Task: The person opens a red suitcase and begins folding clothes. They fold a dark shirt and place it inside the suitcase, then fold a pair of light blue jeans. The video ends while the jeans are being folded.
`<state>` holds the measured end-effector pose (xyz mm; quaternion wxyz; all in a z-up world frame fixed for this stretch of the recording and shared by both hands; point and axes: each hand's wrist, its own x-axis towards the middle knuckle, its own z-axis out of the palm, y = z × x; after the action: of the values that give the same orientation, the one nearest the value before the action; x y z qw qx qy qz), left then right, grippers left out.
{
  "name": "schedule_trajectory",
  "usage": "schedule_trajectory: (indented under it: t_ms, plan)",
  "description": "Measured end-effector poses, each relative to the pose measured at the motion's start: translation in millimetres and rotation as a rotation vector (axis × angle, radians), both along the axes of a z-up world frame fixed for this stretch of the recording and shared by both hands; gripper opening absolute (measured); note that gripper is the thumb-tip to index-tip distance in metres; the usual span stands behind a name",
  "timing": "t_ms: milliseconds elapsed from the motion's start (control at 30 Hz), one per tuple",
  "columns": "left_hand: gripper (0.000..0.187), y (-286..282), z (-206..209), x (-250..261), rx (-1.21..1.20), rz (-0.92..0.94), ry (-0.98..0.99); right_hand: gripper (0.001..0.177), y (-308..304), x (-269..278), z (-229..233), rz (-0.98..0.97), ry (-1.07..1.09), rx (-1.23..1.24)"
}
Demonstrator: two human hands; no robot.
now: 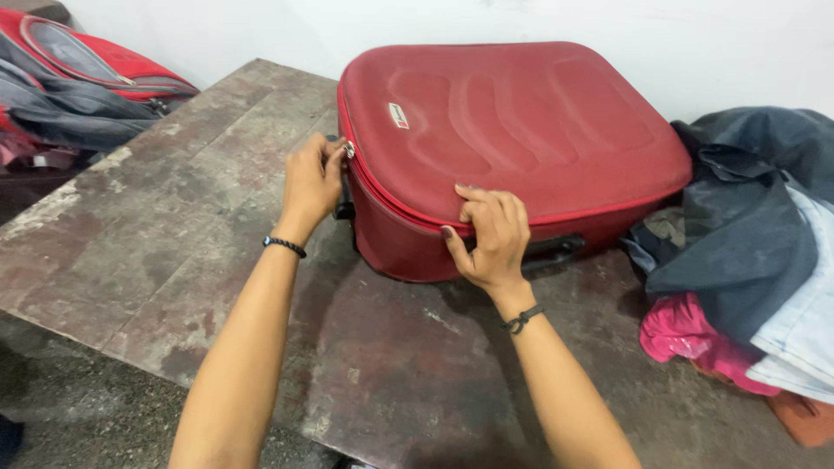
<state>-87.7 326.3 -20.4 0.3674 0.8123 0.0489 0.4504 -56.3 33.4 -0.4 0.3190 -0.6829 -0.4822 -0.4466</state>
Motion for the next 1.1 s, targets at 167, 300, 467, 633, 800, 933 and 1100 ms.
schedule_trajectory:
  t_ms: [167,300,467,633,800,933,1100]
  plan:
    - [0.013,-28,7,-37,0.168,0.044,-0.009,0.032,-8,1,-5,0.024,-0.016,0.032]
    - [0.011,-49,14,-68,0.131,-0.002,0.033,0.031,-31,5,3,0.151,0.011,0.042]
    - [0.015,-93,22,-98,0.214,0.141,0.086,0.032,-59,8,12,0.237,0.076,0.03]
    - [0.017,-121,28,-124,0.089,0.009,0.116,0.034,-82,10,8,0.292,0.046,0.035]
    - [0.012,-125,30,-117,-0.019,-0.094,0.133,0.04,-93,31,5,0.3,0.058,0.028]
    - [0.012,-124,29,-92,-0.04,-0.17,0.183,0.047,-92,56,5,0.293,0.12,0.043]
    - [0.013,-129,28,-73,0.057,-0.047,0.284,0.048,-92,65,5,0.279,0.137,0.052]
